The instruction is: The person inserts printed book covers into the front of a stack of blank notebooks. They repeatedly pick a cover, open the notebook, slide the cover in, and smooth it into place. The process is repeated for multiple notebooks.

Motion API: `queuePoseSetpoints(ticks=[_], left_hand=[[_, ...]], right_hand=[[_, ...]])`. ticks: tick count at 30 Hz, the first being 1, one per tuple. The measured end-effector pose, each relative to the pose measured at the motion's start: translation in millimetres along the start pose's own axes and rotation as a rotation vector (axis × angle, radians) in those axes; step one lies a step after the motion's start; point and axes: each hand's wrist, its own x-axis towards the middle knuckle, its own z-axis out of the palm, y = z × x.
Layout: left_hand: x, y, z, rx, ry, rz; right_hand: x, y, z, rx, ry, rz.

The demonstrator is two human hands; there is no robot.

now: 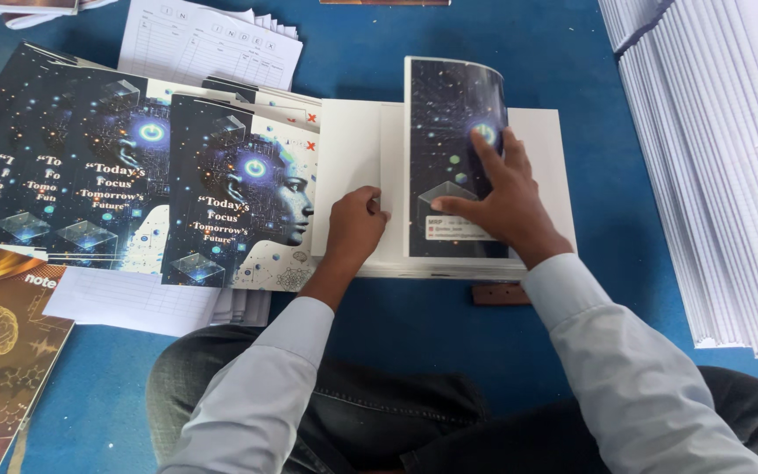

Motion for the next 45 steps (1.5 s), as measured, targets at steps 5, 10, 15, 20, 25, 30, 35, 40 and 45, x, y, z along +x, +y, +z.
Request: queuePoseSetpoints(ticks=[5, 10, 15, 20, 25, 30, 35, 40, 45], left_hand=[[2, 3, -1, -0.017, 0.002, -0.035], [3, 1, 0, 0.006, -0.001, -0.02], [3, 1, 0, -0.017, 0.034, 0.001], [3, 0, 2, 0.018, 0.008, -0.078], [7, -9, 9, -0.031, 0.08, -0.074], [9, -9, 11, 0.017, 0.136, 0.004], [7, 3, 4, 0.033, 0.037, -0.091], [6, 5, 5, 0.105, 0.063, -0.052], [8, 1, 8, 0.075, 0.146, 0.034]], right_hand=[[2, 12, 19, -0.198, 0.017, -0.046], [4, 26, 23, -0.212, 0.08, -0.133], [10, 30, 18, -0.18, 0.039, -0.031], [13, 32, 27, -0.063, 0.04, -0.001], [17, 35, 37, -0.029, 0.019, 0.072], [21, 38, 42, -0.069, 0.015, 0.082], [21, 38, 48, -0.131, 0.017, 0.08], [21, 38, 50, -0.188, 0.014, 0.082], [20, 35, 54, -0.247, 0.01, 0.095]])
